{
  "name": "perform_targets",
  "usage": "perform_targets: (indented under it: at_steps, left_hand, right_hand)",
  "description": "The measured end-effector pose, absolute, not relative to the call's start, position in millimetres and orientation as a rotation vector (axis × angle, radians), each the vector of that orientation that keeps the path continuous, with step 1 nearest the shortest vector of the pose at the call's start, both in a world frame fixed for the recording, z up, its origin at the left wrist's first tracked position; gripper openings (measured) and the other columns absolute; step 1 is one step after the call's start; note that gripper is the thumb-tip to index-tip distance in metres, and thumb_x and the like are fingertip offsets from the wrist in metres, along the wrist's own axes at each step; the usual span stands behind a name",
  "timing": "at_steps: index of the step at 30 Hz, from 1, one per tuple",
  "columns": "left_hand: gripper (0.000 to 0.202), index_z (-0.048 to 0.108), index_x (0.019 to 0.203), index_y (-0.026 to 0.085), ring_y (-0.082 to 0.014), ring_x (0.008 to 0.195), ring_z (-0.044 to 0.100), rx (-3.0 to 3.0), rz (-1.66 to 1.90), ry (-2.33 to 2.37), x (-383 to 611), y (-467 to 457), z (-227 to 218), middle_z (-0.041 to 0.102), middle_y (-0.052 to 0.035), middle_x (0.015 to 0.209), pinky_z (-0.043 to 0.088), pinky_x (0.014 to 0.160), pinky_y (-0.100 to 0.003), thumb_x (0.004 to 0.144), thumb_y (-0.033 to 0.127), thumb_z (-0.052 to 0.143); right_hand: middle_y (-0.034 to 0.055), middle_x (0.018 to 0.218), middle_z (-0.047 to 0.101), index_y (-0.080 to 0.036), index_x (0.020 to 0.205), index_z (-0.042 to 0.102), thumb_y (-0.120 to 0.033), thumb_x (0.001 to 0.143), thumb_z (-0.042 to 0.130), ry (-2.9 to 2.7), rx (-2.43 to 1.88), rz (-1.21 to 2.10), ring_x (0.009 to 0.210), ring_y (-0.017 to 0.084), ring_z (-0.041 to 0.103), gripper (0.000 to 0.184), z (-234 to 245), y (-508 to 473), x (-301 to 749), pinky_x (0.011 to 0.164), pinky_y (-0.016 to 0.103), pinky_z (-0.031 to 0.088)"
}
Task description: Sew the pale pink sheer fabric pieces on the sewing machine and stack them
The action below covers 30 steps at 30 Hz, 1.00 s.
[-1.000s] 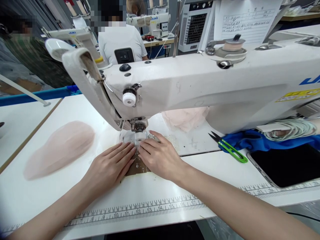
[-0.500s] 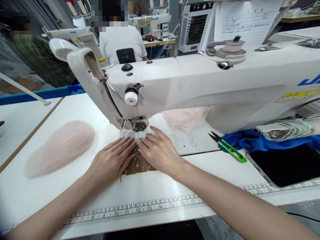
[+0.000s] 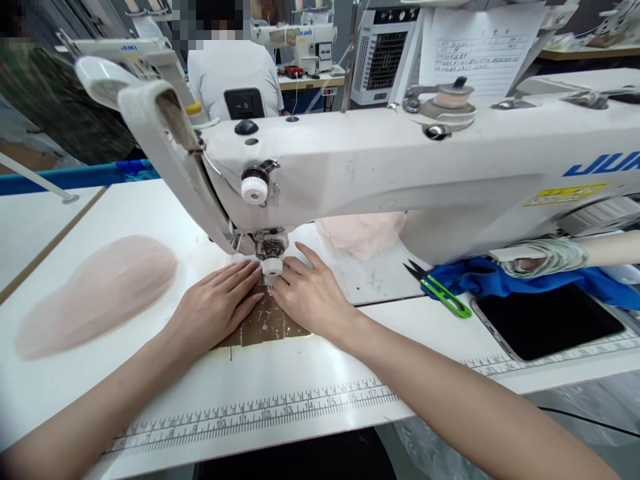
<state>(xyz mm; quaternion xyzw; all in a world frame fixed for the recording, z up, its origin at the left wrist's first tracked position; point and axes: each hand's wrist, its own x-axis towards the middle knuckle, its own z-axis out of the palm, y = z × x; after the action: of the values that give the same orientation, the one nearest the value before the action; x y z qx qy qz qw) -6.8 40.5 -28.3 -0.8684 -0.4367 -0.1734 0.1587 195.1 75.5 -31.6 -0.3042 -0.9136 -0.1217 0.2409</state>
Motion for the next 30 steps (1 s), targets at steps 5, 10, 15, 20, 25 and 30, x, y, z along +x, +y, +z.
perform_targets:
  at_steps: [5, 10, 15, 20, 25, 30]
  left_hand:
    - [0.042, 0.061, 0.122, 0.005, -0.0291, 0.115, 0.061, -2.494, -0.503, -1.31, -10, 46, -30, 0.065, -0.0151, 0.123, 0.055, 0.094, -0.046, 0.097, 0.033, 0.043]
    - [0.038, 0.06, 0.123, 0.008, -0.0268, 0.118, 0.059, -2.49, -0.514, -1.378, -13, 46, -32, 0.063, -0.0131, 0.126, 0.053, 0.096, -0.044, 0.097, 0.027, 0.04]
    - [0.031, 0.064, 0.112, 0.013, -0.0251, 0.109, 0.064, -2.409, -0.536, -1.527, -18, 46, -30, 0.068, -0.0101, 0.117, 0.058, 0.081, -0.039, 0.097, 0.018, 0.037]
    - [0.03, 0.066, 0.088, 0.019, -0.0229, 0.085, 0.066, -2.566, -0.533, -1.847, -34, 36, 11, 0.072, -0.0054, 0.089, 0.052, 0.075, -0.038, 0.097, 0.028, 0.039]
    - [0.028, 0.065, 0.082, 0.022, -0.014, 0.07, 0.062, -3.353, -0.544, -2.203, -60, 19, 65, 0.067, 0.0008, 0.076, 0.047, 0.064, -0.024, 0.094, 0.04, 0.046]
    - [0.03, 0.067, 0.087, 0.02, -0.0127, 0.06, 0.057, -3.421, -0.8, -2.35, -78, 17, 78, 0.063, -0.0014, 0.075, 0.045, 0.054, -0.023, 0.089, 0.047, 0.054]
  right_hand:
    - [0.0029, 0.108, 0.073, -0.017, 0.104, 0.069, -0.026, 0.095, 0.05, -2.489, -0.815, -0.361, 0.099, 0.02, 0.065, 0.023, -31, 75, 197, 0.108, 0.042, 0.034]
    - [0.0012, 0.104, 0.074, -0.017, 0.105, 0.069, -0.024, 0.095, 0.051, -2.453, -0.795, -0.356, 0.097, 0.019, 0.065, 0.022, -27, 72, 199, 0.107, 0.041, 0.035]
    - [0.0021, 0.1, 0.074, -0.018, 0.105, 0.069, -0.021, 0.095, 0.049, -2.479, -0.806, -0.297, 0.089, 0.019, 0.066, 0.023, -21, 72, 202, 0.1, 0.04, 0.041]
    - [0.0055, 0.083, 0.074, -0.014, 0.122, 0.061, -0.017, 0.093, 0.049, -2.43, -0.791, -0.025, 0.081, 0.021, 0.066, 0.032, -22, 69, 203, 0.081, 0.04, 0.05]
    - [0.0104, 0.138, 0.053, -0.024, 0.144, 0.035, -0.033, 0.085, 0.066, -2.407, -0.675, 0.868, 0.119, 0.024, 0.055, 0.068, 4, 55, 197, 0.093, 0.04, 0.05]
    - [0.0068, 0.113, 0.068, -0.023, 0.127, 0.055, -0.036, 0.094, 0.054, -2.142, -0.395, 1.951, 0.106, 0.018, 0.064, 0.035, 37, 48, 174, 0.088, 0.033, 0.053]
